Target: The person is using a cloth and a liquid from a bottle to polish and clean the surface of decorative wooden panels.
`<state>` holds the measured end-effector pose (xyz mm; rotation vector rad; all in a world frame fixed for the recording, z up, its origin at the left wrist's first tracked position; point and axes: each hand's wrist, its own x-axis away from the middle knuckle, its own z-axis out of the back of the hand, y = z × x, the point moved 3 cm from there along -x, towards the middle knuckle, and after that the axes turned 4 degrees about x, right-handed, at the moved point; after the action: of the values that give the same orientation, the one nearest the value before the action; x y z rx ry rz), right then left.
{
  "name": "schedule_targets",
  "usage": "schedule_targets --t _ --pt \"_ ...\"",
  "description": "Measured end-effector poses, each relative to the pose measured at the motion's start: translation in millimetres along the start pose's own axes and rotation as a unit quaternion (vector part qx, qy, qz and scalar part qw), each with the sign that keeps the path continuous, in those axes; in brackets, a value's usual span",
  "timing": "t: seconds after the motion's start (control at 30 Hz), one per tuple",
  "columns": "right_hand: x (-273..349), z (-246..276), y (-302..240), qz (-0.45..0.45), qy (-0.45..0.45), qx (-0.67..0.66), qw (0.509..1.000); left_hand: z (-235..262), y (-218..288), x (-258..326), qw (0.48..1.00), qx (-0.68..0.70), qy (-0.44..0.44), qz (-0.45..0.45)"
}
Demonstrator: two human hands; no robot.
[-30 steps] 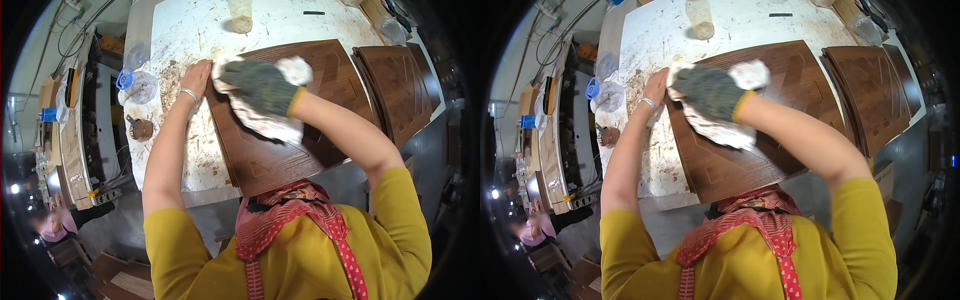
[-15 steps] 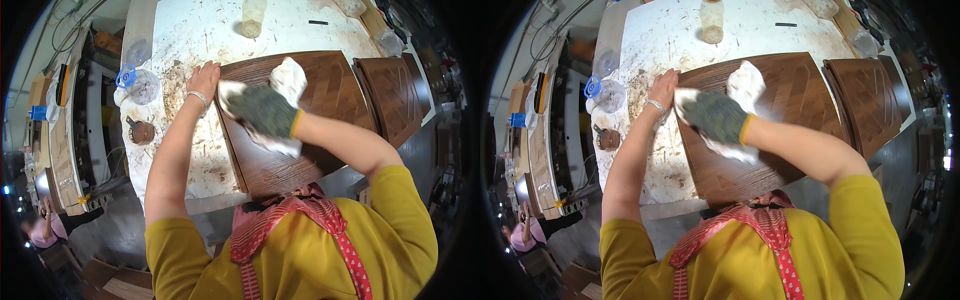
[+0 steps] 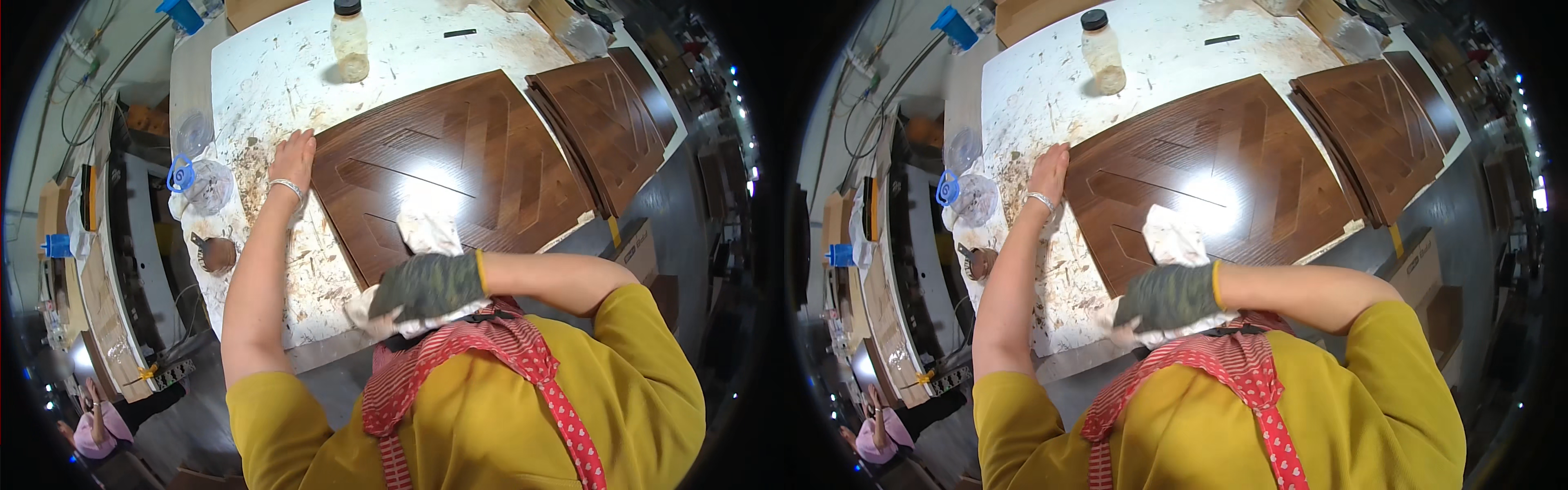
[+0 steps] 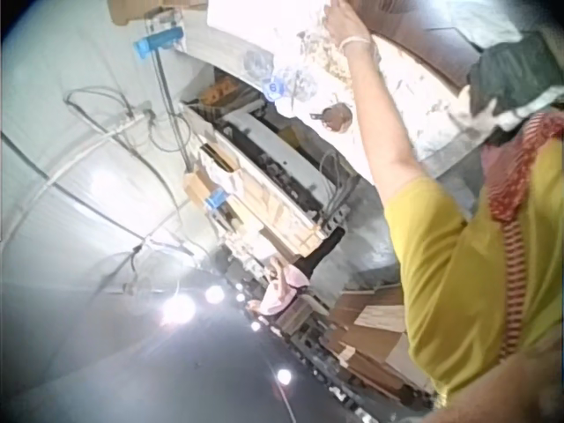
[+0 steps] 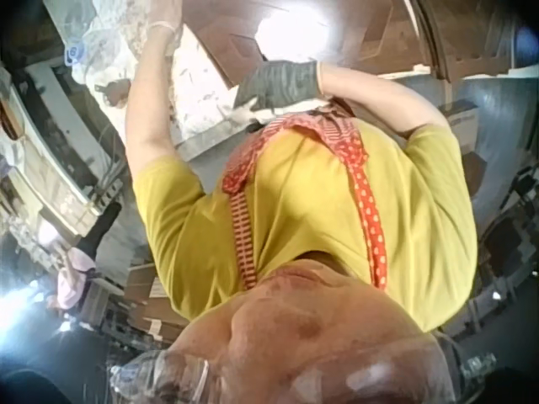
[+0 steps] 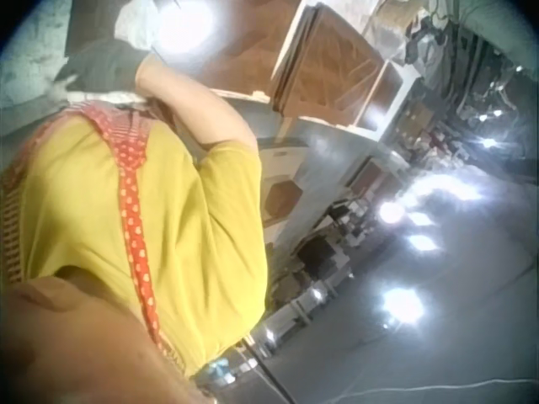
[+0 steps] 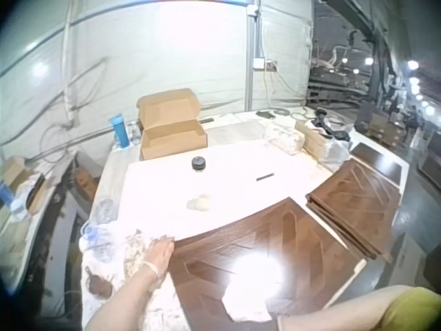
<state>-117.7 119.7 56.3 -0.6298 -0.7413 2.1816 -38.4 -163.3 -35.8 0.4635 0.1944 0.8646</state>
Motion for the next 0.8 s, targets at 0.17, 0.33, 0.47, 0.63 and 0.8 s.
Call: schedule_targets --t 0.17,0.33,0.47,0.63,0.8 --pt "58.0 78.3 35.6 -0.285 0.282 -0.078 0.913 32.2 66.3 31.7 0.987 0.122 0.097 -0.032" --pt "94.9 81.5 1.6 -0.407 0.406 -0.020 0.818 -26.3 209.1 134.4 0.813 0.550 -0.189 -0.038" --pt "130.9 108.7 -13.5 -0.313 0.433 0.210 0.819 -26.7 193.3 136.3 0.845 0.524 -0.104 0.020" --pt "187.7 95.9 4.0 -0.326 0.331 0.444 0.766 24.0 178.5 100.0 0.915 0.392 -0.044 -0.086" --pt "135.3 117.3 -32.2 -0.163 0.417 0.193 0.873 42.5 169.9 94.0 0.926 0.336 0.102 -0.139"
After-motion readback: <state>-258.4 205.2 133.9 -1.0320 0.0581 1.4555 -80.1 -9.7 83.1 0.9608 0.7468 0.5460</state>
